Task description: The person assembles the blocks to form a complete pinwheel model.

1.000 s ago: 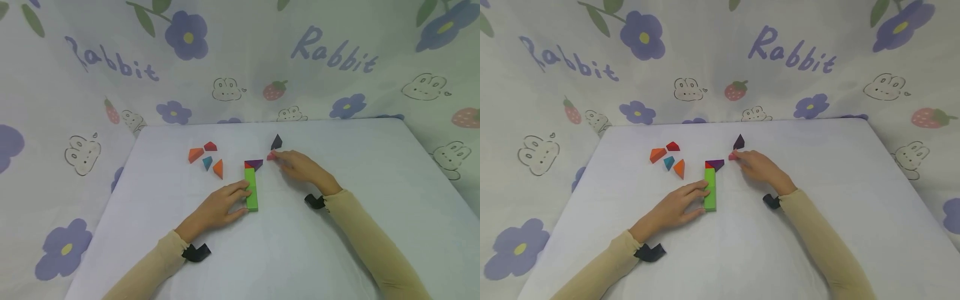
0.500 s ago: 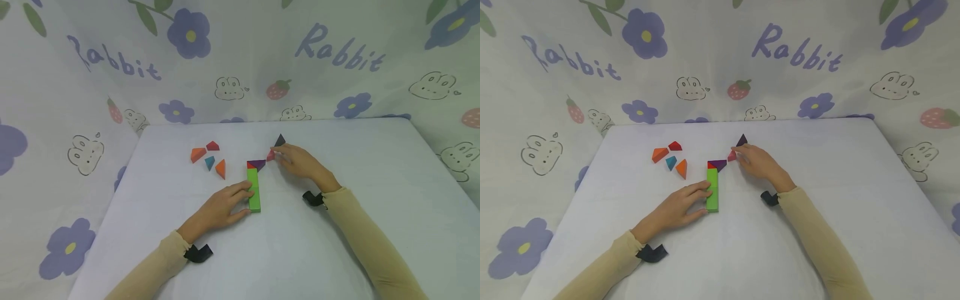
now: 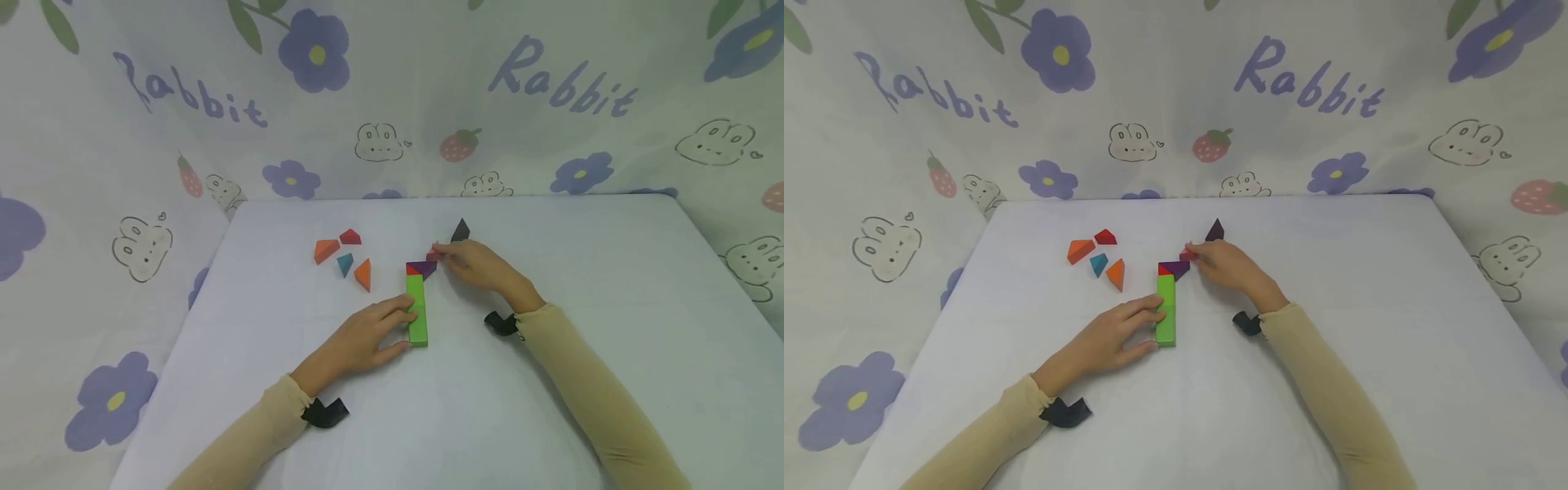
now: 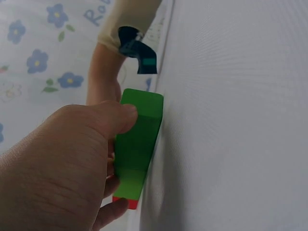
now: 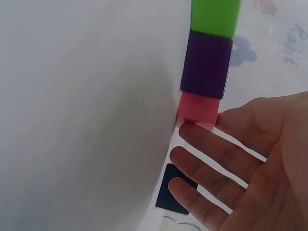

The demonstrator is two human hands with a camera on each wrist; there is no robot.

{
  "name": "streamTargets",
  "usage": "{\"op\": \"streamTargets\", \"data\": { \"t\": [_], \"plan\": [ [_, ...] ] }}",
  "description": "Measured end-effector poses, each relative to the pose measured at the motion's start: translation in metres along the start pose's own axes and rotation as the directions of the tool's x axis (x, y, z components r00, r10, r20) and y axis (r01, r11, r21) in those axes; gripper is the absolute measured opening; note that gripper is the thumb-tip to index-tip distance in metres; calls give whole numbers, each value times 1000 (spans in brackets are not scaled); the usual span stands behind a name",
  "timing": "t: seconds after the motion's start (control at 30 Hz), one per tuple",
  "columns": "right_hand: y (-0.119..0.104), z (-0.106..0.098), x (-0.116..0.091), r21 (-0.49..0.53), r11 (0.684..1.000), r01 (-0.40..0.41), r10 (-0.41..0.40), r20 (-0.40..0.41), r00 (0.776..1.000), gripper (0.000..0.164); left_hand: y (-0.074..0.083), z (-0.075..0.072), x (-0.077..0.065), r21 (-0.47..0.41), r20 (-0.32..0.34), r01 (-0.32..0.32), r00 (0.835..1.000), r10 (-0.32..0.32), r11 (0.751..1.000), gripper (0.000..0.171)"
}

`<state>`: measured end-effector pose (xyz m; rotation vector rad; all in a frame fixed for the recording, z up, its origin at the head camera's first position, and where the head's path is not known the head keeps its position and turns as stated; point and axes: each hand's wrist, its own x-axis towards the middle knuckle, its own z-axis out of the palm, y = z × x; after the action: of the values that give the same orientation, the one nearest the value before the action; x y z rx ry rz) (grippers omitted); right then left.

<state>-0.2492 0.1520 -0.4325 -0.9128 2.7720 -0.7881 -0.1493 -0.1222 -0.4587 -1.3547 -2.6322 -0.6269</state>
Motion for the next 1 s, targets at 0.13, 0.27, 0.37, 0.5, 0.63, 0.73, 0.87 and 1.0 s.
{"op": "streamTargets", "data": {
  "t": [0.13,0.27,0.37,0.5,0.63,0.73,0.87,1.0],
  "plan": [
    [-6,4,4,-7,1000,15,-15,12,1000,42,1,1,1,-9,5,-6,1000,6,1000,45],
    [-10,6,5,-7,1000,21,-21,20,1000,43,0,3,2,-18,6,2,1000,-1,1000,46],
    [-12,7,7,-3,999,34,-34,23,999,43,0,5,2,-17,11,4,1000,-4,1000,46],
    [-14,9,8,-9,999,44,-43,31,999,43,-1,4,2,-13,4,-3,1000,3,1000,46],
    [-16,12,9,-28,998,52,-51,33,998,44,-2,3,1,-14,-20,-17,1000,17,1000,45],
    [-17,13,10,-37,997,65,-64,29,998,44,-2,2,1,-4,-23,-16,1000,16,1000,45],
    [-20,14,11,-56,996,69,-67,31,997,44,-2,2,1,4,-10,-8,1000,8,1000,46],
    [-22,15,11,-77,995,58,-55,42,998,45,-1,1,0,-4,-6,-2,1000,2,1000,46]
  ]
}}
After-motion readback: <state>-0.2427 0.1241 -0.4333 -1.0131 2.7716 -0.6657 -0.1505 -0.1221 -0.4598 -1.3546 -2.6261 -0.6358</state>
